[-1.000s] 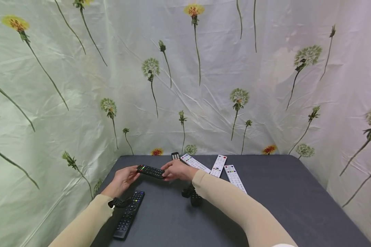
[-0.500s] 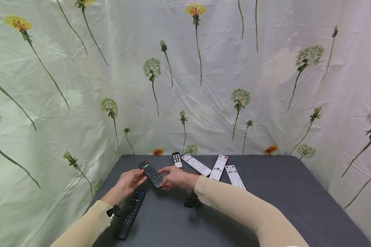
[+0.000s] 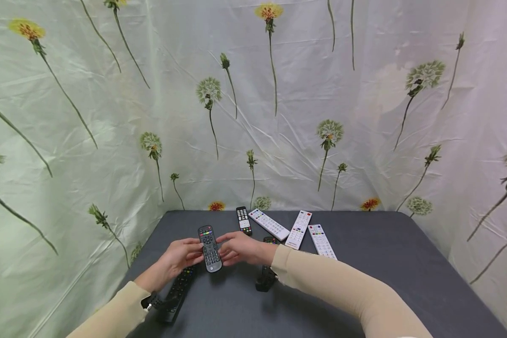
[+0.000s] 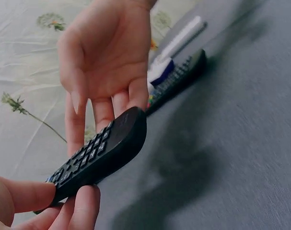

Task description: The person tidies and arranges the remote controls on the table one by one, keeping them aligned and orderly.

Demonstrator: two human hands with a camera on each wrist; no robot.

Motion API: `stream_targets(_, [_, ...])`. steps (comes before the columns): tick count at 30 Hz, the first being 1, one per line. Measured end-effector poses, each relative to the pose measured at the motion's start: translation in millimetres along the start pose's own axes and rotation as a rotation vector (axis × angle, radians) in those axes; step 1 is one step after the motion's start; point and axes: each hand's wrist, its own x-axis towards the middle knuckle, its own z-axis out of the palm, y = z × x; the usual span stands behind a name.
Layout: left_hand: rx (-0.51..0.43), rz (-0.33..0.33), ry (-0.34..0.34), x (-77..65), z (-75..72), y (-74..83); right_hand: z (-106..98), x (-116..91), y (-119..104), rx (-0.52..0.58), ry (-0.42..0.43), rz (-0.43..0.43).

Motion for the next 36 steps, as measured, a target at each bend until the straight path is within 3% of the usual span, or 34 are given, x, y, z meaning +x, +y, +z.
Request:
stream_targets(8, [0.128,0.034,-0.012,-19.8,0.5,-6.6,13.6,-13.6,13.7,0.092,-0.024,0.057])
stream_targets(20, [0.365,0.046,-0.171,-50.2,1.0,-11.1,25.7,-36.2,35.1,0.182,-0.123,0.115])
stream_targets(26, [0.373,-0.019,-0.177,-55.2,-1.3,-9.6,29.2,-39.4,37.2,0.194,-0.156,0.118])
stream_targets(36, [0.322,-0.049,-0.100,-62.6,-0.4,-13.4,30.0,-38.7,41.6,0.199,-0.251,0.152])
